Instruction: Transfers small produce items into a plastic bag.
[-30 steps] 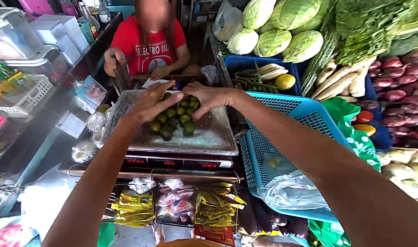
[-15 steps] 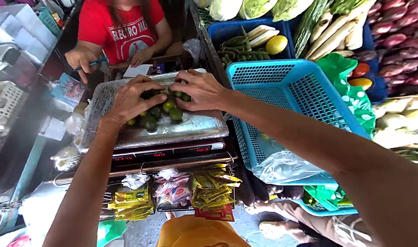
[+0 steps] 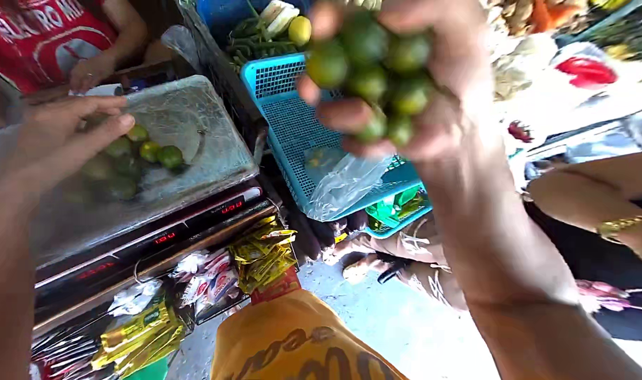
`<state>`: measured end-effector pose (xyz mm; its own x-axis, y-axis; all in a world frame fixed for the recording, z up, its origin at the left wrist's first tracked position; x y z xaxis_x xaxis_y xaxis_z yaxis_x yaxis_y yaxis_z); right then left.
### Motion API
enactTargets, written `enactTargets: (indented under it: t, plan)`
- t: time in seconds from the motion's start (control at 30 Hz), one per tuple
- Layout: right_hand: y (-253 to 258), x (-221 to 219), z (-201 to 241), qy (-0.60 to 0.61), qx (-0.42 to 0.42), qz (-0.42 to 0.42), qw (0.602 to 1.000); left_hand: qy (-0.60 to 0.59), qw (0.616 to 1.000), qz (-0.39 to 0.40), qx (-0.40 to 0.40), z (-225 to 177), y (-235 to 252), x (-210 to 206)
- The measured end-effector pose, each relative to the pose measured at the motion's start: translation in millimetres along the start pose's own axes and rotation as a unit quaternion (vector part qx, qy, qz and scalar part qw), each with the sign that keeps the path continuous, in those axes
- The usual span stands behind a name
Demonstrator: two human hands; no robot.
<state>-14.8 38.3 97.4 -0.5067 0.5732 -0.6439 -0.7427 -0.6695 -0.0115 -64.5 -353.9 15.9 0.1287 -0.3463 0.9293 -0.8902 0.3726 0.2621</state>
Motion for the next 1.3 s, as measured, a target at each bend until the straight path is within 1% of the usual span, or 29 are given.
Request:
enactTargets:
  t: [0.07, 0.1, 0.17, 0.23, 0.33, 0.43, 0.5, 0.57, 0.63, 0.77, 0.87, 0.97, 1.0, 1.07, 1.1, 1.13, 1.17, 1.2, 1.23, 1.27, 1.3]
  plan:
    - [-64, 8, -30, 0.038, -0.04, -0.011, 0.998, 0.017, 1.0, 0.011, -0.009, -3, 4, 3]
    - [-85, 17, -48, 0.062, -0.07, -0.021, 0.995, 0.022, 1.0, 0.018, -0.013, -6, 4, 5]
    - [-114, 41, -79, 0.137, -0.11, -0.04, 0.984, 0.023, 0.999, 0.034, -0.015, -11, 4, 11]
    - [-130, 60, -94, 0.205, -0.11, -0.105, 0.967, 0.017, 0.999, 0.043, -0.005, -16, 6, 13]
    - [-137, 80, -96, 0.259, -0.077, -0.171, 0.948, 0.001, 0.998, 0.034, 0.043, -17, 2, 19]
    - [-143, 92, -90, 0.292, -0.049, -0.188, 0.937, -0.015, 0.997, 0.032, 0.064, -13, 5, 18]
    - [-146, 95, -86, 0.297, -0.045, -0.194, 0.934, -0.01, 0.996, 0.039, 0.08, -10, 7, 16]
    - [-144, 98, -82, 0.291, -0.047, -0.216, 0.931, 0.006, 0.994, 0.047, 0.1, -6, 8, 17]
    - [-139, 102, -75, 0.257, -0.053, -0.257, 0.93, 0.016, 0.992, 0.046, 0.116, -5, 8, 19]
    - [-135, 110, -63, 0.212, -0.044, -0.32, 0.923, 0.024, 0.989, 0.051, 0.137, -16, 13, 17]
    - [-136, 118, -62, 0.228, -0.048, -0.298, 0.926, 0.026, 0.985, 0.049, 0.162, -20, 14, 19]
    - [-137, 122, -68, 0.234, -0.05, -0.286, 0.928, 0.031, 0.983, 0.056, 0.17, -9, 15, 21]
    - [-137, 124, -70, 0.242, -0.051, -0.279, 0.928, 0.037, 0.983, 0.051, 0.173, -4, 16, 22]
    - [-138, 124, -72, 0.269, -0.051, -0.273, 0.922, 0.07, 0.984, 0.005, 0.161, -6, 20, 26]
    - [-138, 122, -71, 0.272, -0.05, -0.282, 0.919, 0.097, 0.987, -0.027, 0.128, -21, 24, 30]
    - [-137, 121, -70, 0.269, -0.046, -0.286, 0.919, 0.116, 0.988, -0.053, 0.084, -48, 30, 35]
    - [-136, 123, -70, 0.266, -0.041, -0.28, 0.922, 0.119, 0.989, -0.074, 0.042, -86, 36, 36]
    - [-136, 125, -70, 0.261, -0.035, -0.269, 0.926, 0.107, 0.99, -0.088, 0.002, -135, 39, 30]
    - [-135, 126, -70, 0.261, -0.031, -0.259, 0.93, 0.086, 0.992, -0.083, -0.033, -188, 37, 17]
    - [-133, 127, -71, 0.266, -0.027, -0.254, 0.93, 0.081, 0.993, -0.062, -0.058, -236, 34, -3]
    - [-130, 126, -71, 0.269, -0.024, -0.26, 0.927, 0.096, 0.991, -0.029, -0.086, -276, 32, -29]
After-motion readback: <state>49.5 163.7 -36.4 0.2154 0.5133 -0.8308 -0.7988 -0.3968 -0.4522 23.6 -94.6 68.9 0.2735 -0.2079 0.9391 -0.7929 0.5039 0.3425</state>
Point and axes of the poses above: each hand's wrist, its own y-axis towards the middle knuckle, its own x-axis out of the back of the hand, z = x × y, the point moved 2 cm from there along y, towards the middle knuckle, and after that the axes turned 13 degrees about y, right-handed, at the moved point
